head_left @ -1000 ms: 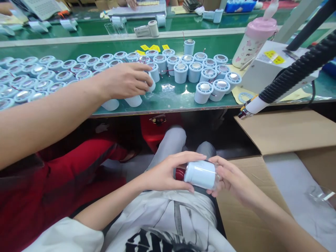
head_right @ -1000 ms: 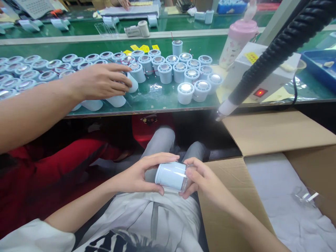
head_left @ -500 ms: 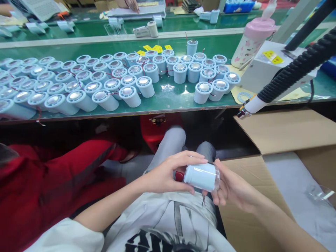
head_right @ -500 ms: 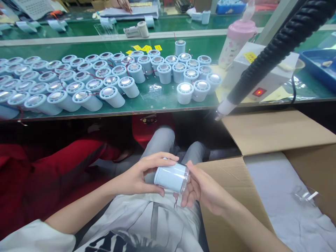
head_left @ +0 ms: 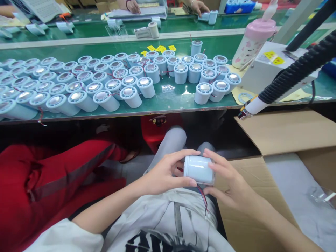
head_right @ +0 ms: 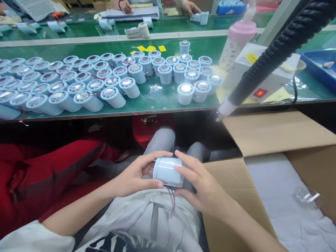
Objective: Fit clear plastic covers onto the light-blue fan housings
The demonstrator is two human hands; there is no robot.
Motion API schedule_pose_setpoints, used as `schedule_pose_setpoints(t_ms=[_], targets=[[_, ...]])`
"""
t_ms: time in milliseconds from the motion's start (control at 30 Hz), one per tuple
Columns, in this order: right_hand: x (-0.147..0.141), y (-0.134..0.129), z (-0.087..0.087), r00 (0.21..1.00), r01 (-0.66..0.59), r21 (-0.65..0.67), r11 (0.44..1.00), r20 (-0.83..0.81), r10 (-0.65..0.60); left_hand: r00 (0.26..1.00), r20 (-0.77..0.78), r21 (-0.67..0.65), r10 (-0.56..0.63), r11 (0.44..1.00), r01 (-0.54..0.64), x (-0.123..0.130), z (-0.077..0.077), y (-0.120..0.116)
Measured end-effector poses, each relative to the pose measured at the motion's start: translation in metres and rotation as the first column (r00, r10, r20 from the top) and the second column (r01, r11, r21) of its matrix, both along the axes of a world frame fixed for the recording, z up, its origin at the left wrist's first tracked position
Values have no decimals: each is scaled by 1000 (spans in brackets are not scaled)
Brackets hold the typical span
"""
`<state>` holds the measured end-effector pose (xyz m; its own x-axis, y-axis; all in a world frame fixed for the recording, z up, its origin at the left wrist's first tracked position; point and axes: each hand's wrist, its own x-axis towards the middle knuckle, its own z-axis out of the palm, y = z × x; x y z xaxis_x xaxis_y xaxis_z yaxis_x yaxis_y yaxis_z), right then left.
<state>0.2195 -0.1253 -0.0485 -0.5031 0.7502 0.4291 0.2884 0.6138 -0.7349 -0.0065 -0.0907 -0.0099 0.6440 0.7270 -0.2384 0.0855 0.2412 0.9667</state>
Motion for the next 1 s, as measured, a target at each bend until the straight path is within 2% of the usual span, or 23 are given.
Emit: schedule_pose_setpoints(t_ms=[67, 167, 300, 400, 500, 600, 667, 733, 900, 1000], targets=[[-2, 2, 0, 998, -14, 132, 991, 68, 5, 1000, -10, -3, 0, 1000, 0, 1, -1, 0], [-5, 0, 0, 993, 61, 128, 990, 93, -73, 1000, -31, -3, 6, 1000, -6, 3, -4, 0], [-2, -5, 3, 986, 153, -81, 985, 80, -147, 999, -34, -3, -18, 1000, 18, 4, -7, -1], [3, -6, 5, 992, 127, -294, 947, 32, -123, 998, -51, 44, -48, 998, 50, 1, -5, 0], [3, -5, 4, 987, 48, -501, 864, -109, -118, 993, -34, 136, -109, 984, 113, -5, -2, 2], [0, -4, 2, 932, -114, -685, 719, -324, -162, 991, -11, 261, -134, 956, 132, -10, -3, 4], [-2, -4, 2, 887, -223, -757, 614, -419, -194, 989, 21, 211, -148, 967, 140, -11, -5, 4], [-3, -5, 4, 872, -257, -798, 545, -434, -225, 987, 55, 84, -150, 986, 145, -11, -7, 4], [1, -5, 2, 908, -172, -859, 483, -328, -260, 988, 86, -106, -127, 985, 136, -9, -9, 3], [0, -5, -6, 919, -150, -878, 454, -293, -262, 989, 88, -198, -121, 971, 137, -8, -17, 0]])
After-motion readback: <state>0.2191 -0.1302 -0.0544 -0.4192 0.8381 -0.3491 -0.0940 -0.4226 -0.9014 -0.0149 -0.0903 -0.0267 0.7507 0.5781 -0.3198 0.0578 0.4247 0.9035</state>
